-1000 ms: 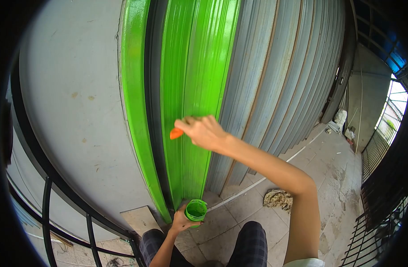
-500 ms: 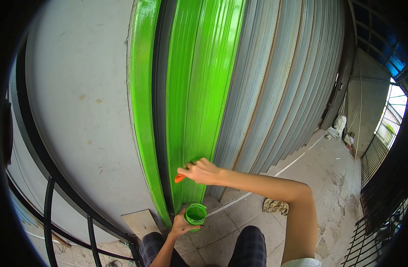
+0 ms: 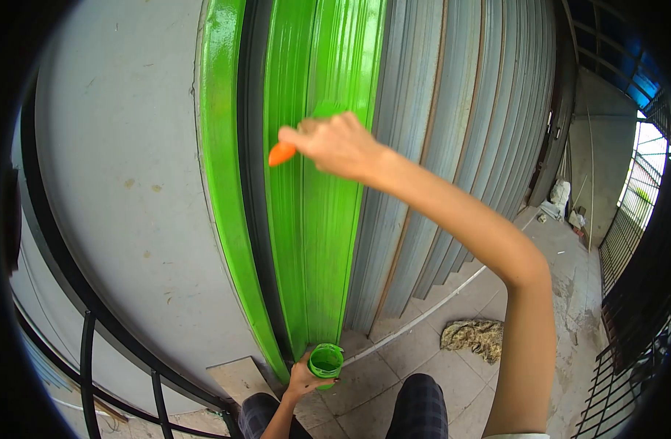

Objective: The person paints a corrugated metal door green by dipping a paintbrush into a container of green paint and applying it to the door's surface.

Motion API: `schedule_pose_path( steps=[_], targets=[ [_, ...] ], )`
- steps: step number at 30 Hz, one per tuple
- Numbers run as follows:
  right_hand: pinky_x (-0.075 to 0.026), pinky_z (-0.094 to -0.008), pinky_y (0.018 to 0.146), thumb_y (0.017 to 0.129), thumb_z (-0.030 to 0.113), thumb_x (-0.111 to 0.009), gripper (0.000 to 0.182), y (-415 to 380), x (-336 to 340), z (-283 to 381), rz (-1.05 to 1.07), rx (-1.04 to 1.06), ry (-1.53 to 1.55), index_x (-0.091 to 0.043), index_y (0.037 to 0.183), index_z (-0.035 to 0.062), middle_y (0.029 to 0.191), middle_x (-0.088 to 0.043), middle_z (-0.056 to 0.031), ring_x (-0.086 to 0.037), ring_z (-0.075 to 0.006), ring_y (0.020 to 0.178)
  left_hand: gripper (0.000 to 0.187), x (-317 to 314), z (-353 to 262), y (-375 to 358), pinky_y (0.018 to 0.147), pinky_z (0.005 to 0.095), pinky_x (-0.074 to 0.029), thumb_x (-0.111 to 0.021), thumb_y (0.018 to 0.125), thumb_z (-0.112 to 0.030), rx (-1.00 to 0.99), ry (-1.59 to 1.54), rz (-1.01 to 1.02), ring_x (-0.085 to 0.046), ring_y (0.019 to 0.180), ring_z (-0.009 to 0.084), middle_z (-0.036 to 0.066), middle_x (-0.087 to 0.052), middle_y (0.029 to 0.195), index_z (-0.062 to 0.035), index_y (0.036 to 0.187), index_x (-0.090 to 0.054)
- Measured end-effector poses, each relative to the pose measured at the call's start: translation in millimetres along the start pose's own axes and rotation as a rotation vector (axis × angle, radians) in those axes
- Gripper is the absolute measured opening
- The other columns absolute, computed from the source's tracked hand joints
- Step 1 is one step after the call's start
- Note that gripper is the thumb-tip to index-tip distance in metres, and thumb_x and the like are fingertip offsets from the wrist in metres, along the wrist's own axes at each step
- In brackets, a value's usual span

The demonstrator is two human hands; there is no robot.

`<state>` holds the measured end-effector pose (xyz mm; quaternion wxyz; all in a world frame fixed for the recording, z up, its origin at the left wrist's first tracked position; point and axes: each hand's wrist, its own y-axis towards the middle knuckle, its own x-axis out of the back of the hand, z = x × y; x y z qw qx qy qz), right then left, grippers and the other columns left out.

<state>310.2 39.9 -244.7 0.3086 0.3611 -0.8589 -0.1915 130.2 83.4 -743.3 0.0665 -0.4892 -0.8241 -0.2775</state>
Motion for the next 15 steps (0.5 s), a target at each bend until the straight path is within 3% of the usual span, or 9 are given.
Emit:
schedule_pose_path(
  steps=[1, 2, 3, 5, 8, 10, 11, 15],
  targets=[
    [-0.049, -0.0321, 0.037, 0.075, -0.006, -0.057, 0.027, -23.1, -15.9, 28.4, 0.002, 0.066, 0.061, -0.05, 0.095, 0.0111, 0.078, -0.064, -0.0077, -0.064, -0.0206, 0.056, 0.088, 2.0, -1.5, 0.5, 0.083, 0.0399, -0.054, -0.093, 0.052, -0.043, -0.005, -0.012, -0.007, -0.069, 0.098, 0.0319, 0.014, -0.07, 0.107, -0.0041, 0.123, -0.059],
    [-0.053, -0.0338, 0.04, 0.073, -0.007, -0.057, 0.029, -45.6, -25.7, 59.9, 0.174, 0.067, 0.163, -0.049, 0.096, 0.0094, 0.077, -0.064, -0.0106, -0.066, -0.023, 0.059, 0.087, 2.5, 0.3, 0.9, 0.083, 0.0398, -0.054, -0.093, 0.052, -0.043, 0.006, -0.021, -0.001, -0.069, 0.098, 0.0317, 0.014, -0.07, 0.107, -0.0044, 0.122, -0.06],
    [-0.054, -0.0411, 0.041, 0.08, -0.002, -0.057, 0.025, -73.9, -43.3, 88.0, 0.201, 0.116, 0.308, -0.049, 0.102, 0.0068, 0.072, -0.063, -0.0178, -0.064, -0.0277, 0.052, 0.086, 1.8, 3.8, 0.2, 0.083, 0.0397, -0.054, -0.093, 0.052, -0.043, 0.017, -0.031, 0.003, -0.069, 0.097, 0.0315, 0.014, -0.07, 0.107, -0.0046, 0.122, -0.06],
    [-0.055, -0.0421, 0.042, 0.078, -0.006, -0.056, 0.032, -95.2, -48.0, 118.5, 0.275, 0.2, 0.424, -0.051, 0.107, 0.0059, 0.07, -0.063, -0.0177, -0.064, -0.028, 0.051, 0.084, 3.5, 2.5, -1.1, 0.084, 0.0382, -0.053, -0.094, 0.052, -0.041, 0.031, -0.031, 0.007, -0.069, 0.098, 0.0293, 0.013, -0.07, 0.107, -0.0044, 0.12, -0.061],
    [-0.052, -0.0403, 0.04, 0.073, -0.011, -0.056, 0.045, -70.4, -30.6, 95.7, 0.376, 0.039, 0.496, -0.053, 0.114, 0.0063, 0.068, -0.062, -0.0162, -0.063, -0.0257, 0.049, 0.081, 3.4, 0.0, -1.5, 0.088, 0.0353, -0.053, -0.094, 0.053, -0.038, 0.045, -0.026, 0.014, -0.07, 0.1, 0.0249, 0.012, -0.071, 0.106, -0.003, 0.118, -0.062],
    [-0.047, -0.0359, 0.036, 0.069, -0.013, -0.054, 0.054, -33.4, -22.1, 49.4, 0.268, -0.044, 0.447, -0.054, 0.119, 0.0072, 0.064, -0.061, -0.0134, -0.058, -0.0212, 0.044, 0.081, 6.1, -5.8, -3.0, 0.088, 0.0353, -0.053, -0.094, 0.053, -0.038, 0.039, -0.033, 0.016, -0.069, 0.1, 0.0248, 0.012, -0.071, 0.107, -0.0033, 0.119, -0.061],
    [-0.034, -0.0311, 0.03, 0.079, -0.007, -0.058, 0.032, -9.9, -12.6, 23.1, 0.197, -0.125, 0.376, -0.056, 0.104, 0.0119, 0.069, -0.063, -0.0074, -0.044, -0.0161, 0.036, 0.082, 7.1, -8.3, -1.1, 0.088, 0.0353, -0.053, -0.094, 0.053, -0.038, 0.033, -0.037, 0.015, -0.069, 0.1, 0.0248, 0.012, -0.071, 0.107, -0.0034, 0.12, -0.061],
    [-0.032, -0.0281, 0.032, 0.087, 0.001, -0.06, 0.02, 65.2, 28.1, -67.8, -0.201, -0.065, 0.023, -0.059, 0.104, 0.011, 0.057, -0.058, -0.0036, -0.047, -0.0132, 0.039, 0.083, 4.3, -2.1, -0.4, 0.087, 0.0351, -0.053, -0.094, 0.054, -0.038, 0.0, -0.043, 0.019, -0.07, 0.099, 0.0245, 0.011, -0.071, 0.106, -0.0029, 0.121, -0.06]
  ],
)
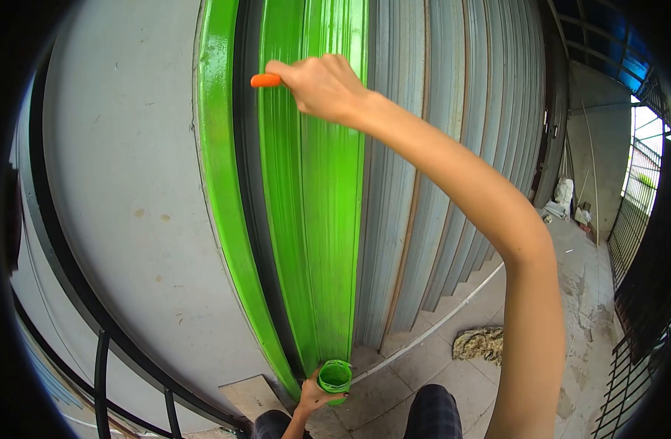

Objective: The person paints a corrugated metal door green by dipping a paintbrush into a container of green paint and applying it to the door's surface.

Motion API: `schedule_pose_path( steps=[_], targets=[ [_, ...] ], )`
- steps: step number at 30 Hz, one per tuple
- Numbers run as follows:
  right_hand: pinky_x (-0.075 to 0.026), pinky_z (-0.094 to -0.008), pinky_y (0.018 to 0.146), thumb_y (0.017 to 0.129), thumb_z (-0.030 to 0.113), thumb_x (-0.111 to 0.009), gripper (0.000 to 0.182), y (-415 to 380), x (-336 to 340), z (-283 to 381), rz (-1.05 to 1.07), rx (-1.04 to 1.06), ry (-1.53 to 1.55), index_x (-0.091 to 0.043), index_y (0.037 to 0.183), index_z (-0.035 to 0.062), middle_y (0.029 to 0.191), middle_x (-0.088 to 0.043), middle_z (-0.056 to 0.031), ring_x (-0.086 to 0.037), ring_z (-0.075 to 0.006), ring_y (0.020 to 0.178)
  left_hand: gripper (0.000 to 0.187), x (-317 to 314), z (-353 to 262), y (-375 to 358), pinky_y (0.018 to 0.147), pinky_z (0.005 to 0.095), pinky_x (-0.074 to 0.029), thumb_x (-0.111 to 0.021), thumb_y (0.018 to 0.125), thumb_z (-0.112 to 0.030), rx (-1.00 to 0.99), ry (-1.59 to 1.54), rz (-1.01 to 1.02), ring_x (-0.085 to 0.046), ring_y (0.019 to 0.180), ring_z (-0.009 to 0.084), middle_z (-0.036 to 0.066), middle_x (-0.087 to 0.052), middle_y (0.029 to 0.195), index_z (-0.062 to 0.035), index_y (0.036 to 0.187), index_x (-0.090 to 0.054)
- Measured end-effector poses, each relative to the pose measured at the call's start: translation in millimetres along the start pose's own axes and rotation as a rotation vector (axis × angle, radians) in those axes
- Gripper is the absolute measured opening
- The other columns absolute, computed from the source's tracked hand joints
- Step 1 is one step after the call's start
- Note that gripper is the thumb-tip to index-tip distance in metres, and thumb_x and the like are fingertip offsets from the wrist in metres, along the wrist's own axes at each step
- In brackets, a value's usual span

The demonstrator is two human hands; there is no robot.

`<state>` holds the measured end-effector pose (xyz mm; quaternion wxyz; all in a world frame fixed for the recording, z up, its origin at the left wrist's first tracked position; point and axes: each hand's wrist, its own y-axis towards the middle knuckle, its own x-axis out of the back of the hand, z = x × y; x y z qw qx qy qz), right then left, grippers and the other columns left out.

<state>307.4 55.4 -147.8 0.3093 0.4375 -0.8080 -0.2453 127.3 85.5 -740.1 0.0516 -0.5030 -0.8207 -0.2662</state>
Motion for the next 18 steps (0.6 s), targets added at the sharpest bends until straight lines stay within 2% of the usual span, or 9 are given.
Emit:
schedule_pose_path(
  steps=[2, 4, 5, 6, 7, 8, 11, 14, 18],
  targets=[
    [-0.032, -0.0276, 0.033, 0.088, 0.002, -0.06, 0.019, 15.4, 10.3, -15.3, -0.094, 0.028, -0.111, -0.059, 0.105, 0.0107, 0.058, -0.06, -0.0027, -0.048, -0.012, 0.04, 0.083, 2.6, -4.9, 1.0, 0.087, 0.0349, -0.053, -0.094, 0.054, -0.038, -0.001, 0.019, 0.009, -0.07, 0.099, 0.0241, 0.011, -0.071, 0.106, -0.0023, 0.121, -0.06],
    [-0.034, -0.0279, 0.033, 0.08, -0.004, -0.058, 0.024, -7.2, -2.4, 9.4, 0.134, 0.035, -0.063, -0.058, 0.099, 0.0112, 0.072, -0.067, -0.0023, -0.052, -0.0121, 0.043, 0.085, 2.6, 3.4, 1.3, 0.086, 0.034, -0.053, -0.094, 0.055, -0.039, -0.013, 0.019, 0.017, -0.07, 0.098, 0.0234, 0.011, -0.072, 0.105, 0.0002, 0.122, -0.059],
    [-0.037, -0.0291, 0.032, 0.075, -0.005, -0.057, 0.03, -31.7, -11.4, 30.4, 0.281, 0.071, 0.031, -0.055, 0.099, 0.012, 0.078, -0.068, -0.0061, -0.055, -0.015, 0.044, 0.085, 3.5, -0.8, 1.9, 0.085, 0.0338, -0.054, -0.094, 0.055, -0.039, -0.011, 0.0, 0.014, -0.07, 0.097, 0.0233, 0.011, -0.072, 0.104, 0.0007, 0.122, -0.059],
    [-0.042, -0.0313, 0.032, 0.073, -0.008, -0.056, 0.034, -60.5, -19.6, 56.1, 0.293, 0.124, 0.038, -0.052, 0.101, 0.0112, 0.078, -0.066, -0.0103, -0.057, -0.0192, 0.045, 0.086, 4.6, -4.2, 2.7, 0.085, 0.0336, -0.054, -0.094, 0.056, -0.039, -0.009, -0.017, 0.012, -0.07, 0.097, 0.0232, 0.012, -0.072, 0.104, 0.0013, 0.122, -0.058],
    [-0.046, -0.0339, 0.032, 0.073, -0.01, -0.055, 0.035, -90.4, -33.6, 81.3, 0.309, 0.165, 0.137, -0.049, 0.101, 0.0092, 0.075, -0.064, -0.014, -0.059, -0.0229, 0.047, 0.087, 4.5, -1.8, 2.5, 0.085, 0.0333, -0.054, -0.094, 0.055, -0.039, -0.009, 0.034, 0.012, -0.071, 0.097, 0.0224, 0.012, -0.073, 0.103, 0.0025, 0.123, -0.058],
    [-0.05, -0.0405, 0.039, 0.082, -0.004, -0.055, 0.029, -120.0, -46.6, 110.3, 0.425, 0.153, 0.225, -0.049, 0.107, 0.009, 0.064, -0.059, -0.0119, -0.062, -0.0268, 0.049, 0.085, 2.5, 2.8, 1.6, 0.085, 0.0347, -0.054, -0.094, 0.056, -0.04, 0.013, 0.032, 0.005, -0.07, 0.098, 0.024, 0.013, -0.072, 0.104, 0.0008, 0.122, -0.059],
    [-0.05, -0.0402, 0.041, 0.071, -0.005, -0.065, 0.052, -156.5, -42.7, 161.4, 0.696, 0.189, 0.468, -0.05, 0.119, 0.008, 0.056, -0.057, -0.01, -0.063, -0.0273, 0.05, 0.084, 2.5, 7.4, -0.8, 0.086, 0.037, -0.053, -0.093, 0.056, -0.041, 0.045, 0.014, 0.006, -0.069, 0.101, 0.0266, 0.013, -0.071, 0.106, -0.0009, 0.122, -0.059],
    [-0.048, -0.0384, 0.037, 0.072, -0.008, -0.059, 0.045, -122.1, -35.6, 130.8, 0.719, 0.061, 0.408, -0.05, 0.113, 0.0063, 0.066, -0.06, -0.0139, -0.061, -0.0272, 0.048, 0.085, -2.6, 37.6, -2.8, 0.085, 0.0371, -0.054, -0.093, 0.056, -0.042, -0.031, 0.005, -0.002, -0.07, 0.1, 0.0264, 0.014, -0.072, 0.105, 0.0005, 0.121, -0.059],
    [-0.045, -0.0431, 0.04, 0.072, -0.007, -0.057, 0.045, -43.6, -12.1, 50.1, 0.307, -0.033, 0.224, -0.053, 0.112, 0.0128, 0.068, -0.062, -0.0109, -0.059, -0.0302, 0.048, 0.088, 2.7, 26.9, -7.5, 0.082, 0.0373, -0.055, -0.093, 0.054, -0.044, 0.05, 0.085, -0.014, -0.071, 0.097, 0.0271, 0.015, -0.072, 0.102, 0.0015, 0.121, -0.058]
  ],
)
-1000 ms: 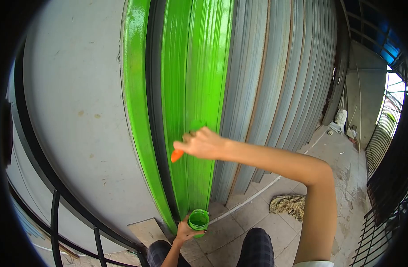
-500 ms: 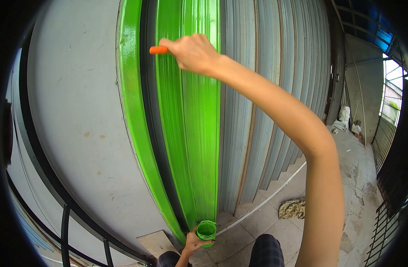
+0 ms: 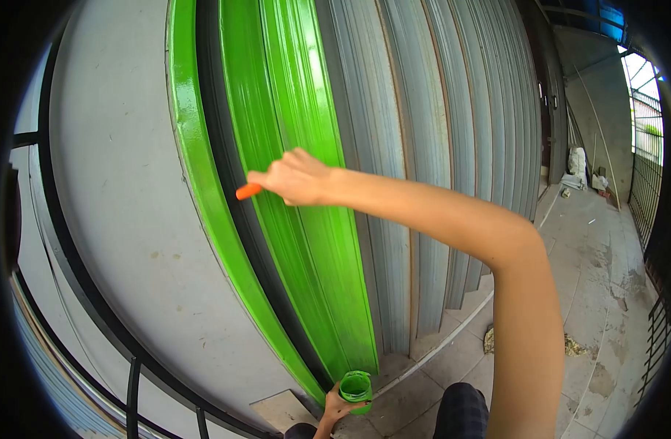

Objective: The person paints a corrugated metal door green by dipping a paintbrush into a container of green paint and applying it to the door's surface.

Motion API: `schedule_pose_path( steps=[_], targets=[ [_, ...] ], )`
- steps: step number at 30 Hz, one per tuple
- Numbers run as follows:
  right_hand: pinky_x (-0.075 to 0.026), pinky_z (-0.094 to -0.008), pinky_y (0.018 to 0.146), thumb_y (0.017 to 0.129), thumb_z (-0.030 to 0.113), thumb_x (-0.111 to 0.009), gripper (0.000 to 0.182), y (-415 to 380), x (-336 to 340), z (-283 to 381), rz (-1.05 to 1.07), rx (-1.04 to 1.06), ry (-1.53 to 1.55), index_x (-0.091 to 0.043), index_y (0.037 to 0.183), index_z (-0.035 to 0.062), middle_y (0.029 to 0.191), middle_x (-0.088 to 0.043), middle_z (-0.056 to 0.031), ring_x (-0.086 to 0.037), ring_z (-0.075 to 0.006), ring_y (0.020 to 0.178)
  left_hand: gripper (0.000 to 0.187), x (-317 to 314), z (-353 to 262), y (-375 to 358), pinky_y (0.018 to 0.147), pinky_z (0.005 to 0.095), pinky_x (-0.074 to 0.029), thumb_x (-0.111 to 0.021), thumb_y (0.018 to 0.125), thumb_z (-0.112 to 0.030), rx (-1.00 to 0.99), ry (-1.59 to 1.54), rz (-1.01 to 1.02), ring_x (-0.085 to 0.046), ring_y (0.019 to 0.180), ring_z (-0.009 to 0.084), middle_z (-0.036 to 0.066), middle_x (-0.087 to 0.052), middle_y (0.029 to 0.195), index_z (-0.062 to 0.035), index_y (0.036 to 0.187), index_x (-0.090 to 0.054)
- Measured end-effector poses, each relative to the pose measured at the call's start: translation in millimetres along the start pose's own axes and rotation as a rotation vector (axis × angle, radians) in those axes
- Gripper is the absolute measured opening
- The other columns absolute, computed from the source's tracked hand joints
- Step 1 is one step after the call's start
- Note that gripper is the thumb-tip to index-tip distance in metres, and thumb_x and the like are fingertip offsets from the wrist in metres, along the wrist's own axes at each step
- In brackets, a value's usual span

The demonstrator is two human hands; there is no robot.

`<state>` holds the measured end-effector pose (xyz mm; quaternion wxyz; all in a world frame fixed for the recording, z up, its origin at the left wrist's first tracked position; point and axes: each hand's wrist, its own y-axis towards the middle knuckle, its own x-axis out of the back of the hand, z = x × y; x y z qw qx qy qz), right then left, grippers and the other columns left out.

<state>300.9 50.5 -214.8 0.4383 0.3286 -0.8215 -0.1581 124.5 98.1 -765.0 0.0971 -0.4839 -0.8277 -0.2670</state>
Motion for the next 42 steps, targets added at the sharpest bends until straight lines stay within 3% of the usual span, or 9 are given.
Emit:
schedule_pose_path(
  steps=[5, 8, 10, 12, 15, 18, 19, 22, 42],
  targets=[
    [-0.048, -0.0403, 0.04, 0.073, -0.005, -0.058, 0.037, 9.5, 18.4, -21.4, -0.288, 0.043, -0.245, -0.052, 0.105, 0.0132, 0.072, -0.064, -0.0092, -0.062, -0.0301, 0.051, 0.089, 1.9, 1.8, -2.7, 0.083, 0.0367, -0.055, -0.093, 0.054, -0.044, 0.004, 0.009, 0.016, -0.071, 0.097, 0.0265, 0.014, -0.072, 0.102, 0.0008, 0.122, -0.058],
    [-0.05, -0.0346, 0.035, 0.086, 0.004, -0.057, 0.012, -53.6, -57.0, 28.3, -0.088, 0.198, -0.191, -0.049, 0.093, 0.0075, 0.07, -0.062, -0.0143, -0.064, -0.0247, 0.054, 0.089, 3.9, -11.2, -2.1, 0.084, 0.0365, -0.054, -0.093, 0.054, -0.043, 0.02, -0.015, 0.023, -0.07, 0.097, 0.0264, 0.014, -0.072, 0.103, 0.0008, 0.123, -0.058],
    [-0.048, -0.0368, 0.036, 0.088, 0.009, -0.055, 0.014, -108.6, -103.0, 80.2, 0.023, 0.213, 0.037, -0.05, 0.101, 0.0103, 0.058, -0.057, -0.0108, -0.063, -0.0253, 0.048, 0.089, 4.5, -17.4, 0.0, 0.084, 0.0362, -0.054, -0.094, 0.054, -0.042, 0.016, -0.023, 0.02, -0.07, 0.098, 0.0263, 0.014, -0.072, 0.104, 0.0009, 0.123, -0.058],
    [-0.049, -0.0369, 0.039, 0.085, 0.007, -0.059, 0.017, -154.4, -117.1, 125.7, 0.11, 0.147, 0.252, -0.055, 0.102, 0.0088, 0.065, -0.063, -0.011, -0.064, -0.0258, 0.051, 0.089, 5.7, -21.4, 0.0, 0.084, 0.0358, -0.054, -0.094, 0.053, -0.04, 0.012, -0.017, 0.001, -0.07, 0.099, 0.026, 0.015, -0.071, 0.106, 0.001, 0.124, -0.057],
    [-0.054, -0.0333, 0.048, 0.086, 0.007, -0.064, 0.015, -190.8, -97.7, 164.6, 0.157, -0.225, 0.57, -0.059, 0.1, 0.0055, 0.077, -0.07, -0.0085, -0.068, -0.0257, 0.057, 0.089, 7.0, -33.8, 0.9, 0.086, 0.0364, -0.054, -0.094, 0.053, -0.036, 0.052, -0.048, -0.035, -0.069, 0.1, 0.0261, 0.015, -0.07, 0.109, 0.0006, 0.125, -0.056],
    [-0.057, -0.0284, 0.062, 0.088, 0.009, -0.069, 0.012, -232.3, -104.8, 191.7, -0.044, -0.604, 1.042, -0.061, 0.095, 0.0031, 0.089, -0.072, -0.0064, -0.072, -0.0201, 0.071, 0.088, 11.5, -56.3, 2.0, 0.088, 0.0368, -0.054, -0.093, 0.054, -0.031, 0.028, -0.071, -0.042, -0.069, 0.1, 0.0285, 0.016, -0.069, 0.11, -0.0012, 0.128, -0.055],
    [-0.056, -0.0266, 0.073, 0.089, 0.008, -0.069, 0.012, -245.1, -103.6, 199.7, -0.03, -0.745, 1.239, -0.061, 0.095, 0.001, 0.096, -0.072, -0.0087, -0.071, -0.0161, 0.084, 0.086, 8.6, -56.3, 2.5, 0.089, 0.0371, -0.053, -0.092, 0.055, -0.029, 0.007, -0.057, -0.063, -0.067, 0.105, 0.0296, 0.016, -0.067, 0.115, -0.0025, 0.128, -0.055],
    [-0.056, -0.0275, 0.077, 0.09, 0.004, -0.068, 0.009, -276.8, -104.4, 221.0, -0.003, -0.882, 1.368, -0.061, 0.094, -0.0005, 0.1, -0.071, -0.0099, -0.07, -0.0148, 0.091, 0.088, 2.7, -61.0, 3.4, 0.092, 0.0385, -0.052, -0.092, 0.054, -0.027, -0.007, -0.009, -0.099, -0.064, 0.109, 0.031, 0.016, -0.065, 0.119, -0.0033, 0.129, -0.053],
    [-0.057, -0.0303, 0.063, 0.084, 0.007, -0.069, 0.008, -301.1, -115.5, 297.9, -0.05, -0.781, 1.087, -0.07, 0.092, 0.0037, 0.085, -0.073, -0.0085, -0.072, -0.0239, 0.071, 0.078, -6.3, -79.8, 5.6, 0.11, 0.0487, -0.037, -0.08, 0.059, -0.002, -0.367, 0.127, -0.233, -0.048, 0.131, 0.0362, 0.017, -0.055, 0.134, 0.0003, 0.131, -0.051]
  ],
)
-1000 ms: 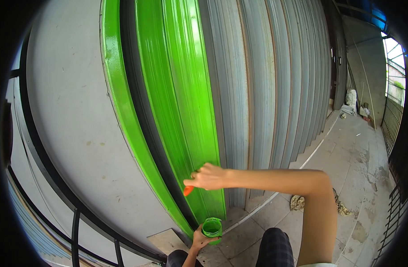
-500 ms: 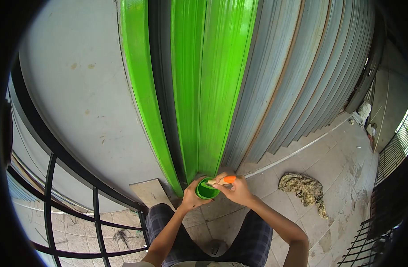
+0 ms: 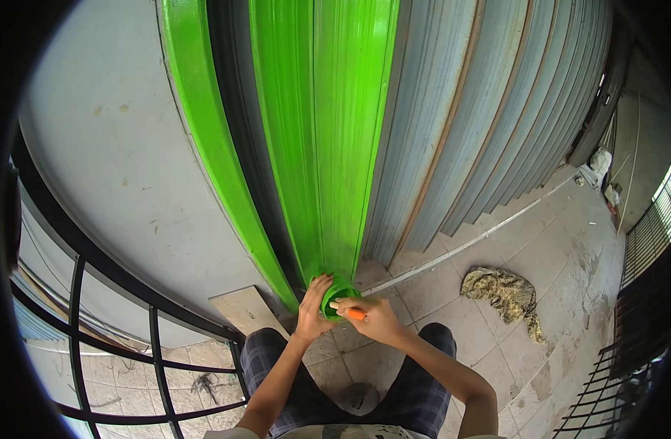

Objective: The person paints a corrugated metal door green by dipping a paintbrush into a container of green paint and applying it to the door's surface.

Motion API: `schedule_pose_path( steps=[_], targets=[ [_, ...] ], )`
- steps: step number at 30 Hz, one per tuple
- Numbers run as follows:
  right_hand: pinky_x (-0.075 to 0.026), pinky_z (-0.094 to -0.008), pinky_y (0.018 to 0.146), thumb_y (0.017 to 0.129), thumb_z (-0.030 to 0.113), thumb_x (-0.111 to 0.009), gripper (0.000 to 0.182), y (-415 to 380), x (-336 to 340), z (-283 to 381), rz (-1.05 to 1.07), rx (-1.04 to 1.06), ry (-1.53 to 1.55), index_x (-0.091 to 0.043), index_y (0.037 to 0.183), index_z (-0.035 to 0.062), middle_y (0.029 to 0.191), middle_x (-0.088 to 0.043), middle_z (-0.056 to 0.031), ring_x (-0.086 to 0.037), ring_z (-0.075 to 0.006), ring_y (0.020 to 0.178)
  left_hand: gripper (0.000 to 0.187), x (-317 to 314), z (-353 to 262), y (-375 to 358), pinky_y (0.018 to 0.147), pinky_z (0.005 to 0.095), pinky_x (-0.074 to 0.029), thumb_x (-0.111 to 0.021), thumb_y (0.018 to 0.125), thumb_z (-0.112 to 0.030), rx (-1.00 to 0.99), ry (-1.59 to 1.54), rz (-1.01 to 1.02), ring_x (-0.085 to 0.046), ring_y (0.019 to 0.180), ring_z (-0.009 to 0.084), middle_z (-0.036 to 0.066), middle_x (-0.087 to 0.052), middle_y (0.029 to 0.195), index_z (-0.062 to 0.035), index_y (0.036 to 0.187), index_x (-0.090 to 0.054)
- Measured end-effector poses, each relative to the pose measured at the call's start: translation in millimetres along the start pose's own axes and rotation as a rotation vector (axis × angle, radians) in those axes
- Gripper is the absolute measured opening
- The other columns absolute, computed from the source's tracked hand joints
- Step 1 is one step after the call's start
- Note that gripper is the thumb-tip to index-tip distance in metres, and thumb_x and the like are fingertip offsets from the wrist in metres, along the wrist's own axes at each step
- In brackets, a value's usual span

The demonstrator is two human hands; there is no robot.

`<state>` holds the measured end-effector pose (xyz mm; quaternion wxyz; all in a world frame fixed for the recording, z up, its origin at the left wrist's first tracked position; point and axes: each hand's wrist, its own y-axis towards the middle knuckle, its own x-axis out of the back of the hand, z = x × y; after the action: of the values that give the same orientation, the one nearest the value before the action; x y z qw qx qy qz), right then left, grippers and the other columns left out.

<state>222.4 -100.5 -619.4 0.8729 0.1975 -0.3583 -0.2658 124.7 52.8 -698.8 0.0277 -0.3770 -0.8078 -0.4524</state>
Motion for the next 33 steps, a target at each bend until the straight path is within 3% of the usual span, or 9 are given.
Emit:
schedule_pose_path(
  steps=[4, 16, 25, 28, 33],
  targets=[
    [-0.057, -0.032, 0.062, 0.086, 0.008, -0.067, 0.006, -1.8, 0.1, 4.0, -0.011, 0.01, -0.01, -0.067, 0.091, 0.0047, 0.086, -0.073, -0.0076, -0.072, -0.025, 0.071, 0.076, 3.1, -6.8, 3.1, 0.111, 0.0503, -0.036, -0.076, 0.059, 0.004, -0.006, -0.013, 0.001, -0.046, 0.133, 0.0373, 0.017, -0.054, 0.136, 0.0007, 0.131, -0.05],
    [-0.051, -0.0436, 0.059, 0.089, 0.008, -0.058, 0.01, 3.3, 3.2, -9.7, 0.228, -0.005, -0.129, -0.058, 0.098, 0.0127, 0.081, -0.069, -0.0107, -0.067, -0.0348, 0.071, 0.079, 3.5, -11.4, 7.9, 0.11, 0.0486, -0.037, -0.082, 0.059, -0.003, -0.037, 0.015, 0.0, -0.049, 0.13, 0.0375, 0.019, -0.055, 0.134, 0.003, 0.131, -0.05],
    [-0.052, -0.0424, 0.062, 0.09, 0.01, -0.058, 0.009, 4.2, -1.2, -12.5, 0.311, -0.029, -0.123, -0.058, 0.099, 0.0105, 0.082, -0.069, -0.0109, -0.068, -0.0343, 0.074, 0.078, 2.1, -10.8, 7.4, 0.11, 0.0474, -0.038, -0.083, 0.061, -0.004, -0.014, -0.007, 0.004, -0.049, 0.129, 0.0371, 0.02, -0.055, 0.134, 0.0039, 0.131, -0.05],
    [-0.053, -0.0406, 0.063, 0.09, 0.011, -0.06, 0.008, 4.3, -0.6, -8.4, 0.215, -0.029, -0.065, -0.057, 0.098, 0.0087, 0.084, -0.071, -0.0095, -0.069, -0.0328, 0.075, 0.078, 2.0, -12.5, 8.1, 0.11, 0.0472, -0.038, -0.083, 0.061, -0.005, -0.017, -0.005, -0.009, -0.049, 0.129, 0.0368, 0.021, -0.055, 0.134, 0.0038, 0.131, -0.05],
    [-0.054, -0.0394, 0.065, 0.091, 0.012, -0.062, 0.01, 3.4, -0.5, -9.4, 0.227, -0.032, -0.045, -0.057, 0.098, 0.0073, 0.087, -0.072, -0.0089, -0.07, -0.0312, 0.077, 0.078, 0.6, -13.4, 6.8, 0.11, 0.0475, -0.038, -0.084, 0.061, -0.007, -0.006, -0.011, -0.016, -0.05, 0.129, 0.0367, 0.021, -0.055, 0.134, 0.0036, 0.131, -0.05]
  ],
)
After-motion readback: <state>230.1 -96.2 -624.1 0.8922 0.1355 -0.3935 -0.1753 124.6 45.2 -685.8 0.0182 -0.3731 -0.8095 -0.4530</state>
